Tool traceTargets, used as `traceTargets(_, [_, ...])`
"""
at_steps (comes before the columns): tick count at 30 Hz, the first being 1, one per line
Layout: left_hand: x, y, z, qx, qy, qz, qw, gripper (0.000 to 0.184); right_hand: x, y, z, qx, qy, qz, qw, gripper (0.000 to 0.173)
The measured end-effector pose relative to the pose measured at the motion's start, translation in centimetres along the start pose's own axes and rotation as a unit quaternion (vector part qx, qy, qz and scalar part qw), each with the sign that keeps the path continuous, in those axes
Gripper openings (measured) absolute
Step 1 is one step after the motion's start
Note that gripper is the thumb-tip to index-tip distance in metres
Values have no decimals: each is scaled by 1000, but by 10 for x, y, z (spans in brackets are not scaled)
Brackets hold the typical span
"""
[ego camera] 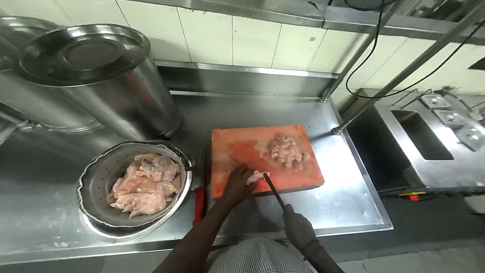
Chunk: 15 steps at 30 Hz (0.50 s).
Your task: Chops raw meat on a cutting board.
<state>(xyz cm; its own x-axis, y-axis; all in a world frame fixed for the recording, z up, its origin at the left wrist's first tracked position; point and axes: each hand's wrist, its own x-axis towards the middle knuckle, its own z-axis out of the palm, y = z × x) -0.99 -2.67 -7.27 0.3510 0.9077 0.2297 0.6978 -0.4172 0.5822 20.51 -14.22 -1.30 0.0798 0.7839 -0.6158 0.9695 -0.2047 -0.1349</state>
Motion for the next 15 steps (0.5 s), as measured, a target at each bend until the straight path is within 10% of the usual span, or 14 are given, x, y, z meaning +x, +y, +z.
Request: traceTargets(15, [5,-9,9,11,-4,11,1000,22,41,-61,-22,-46,31,-24,998,36])
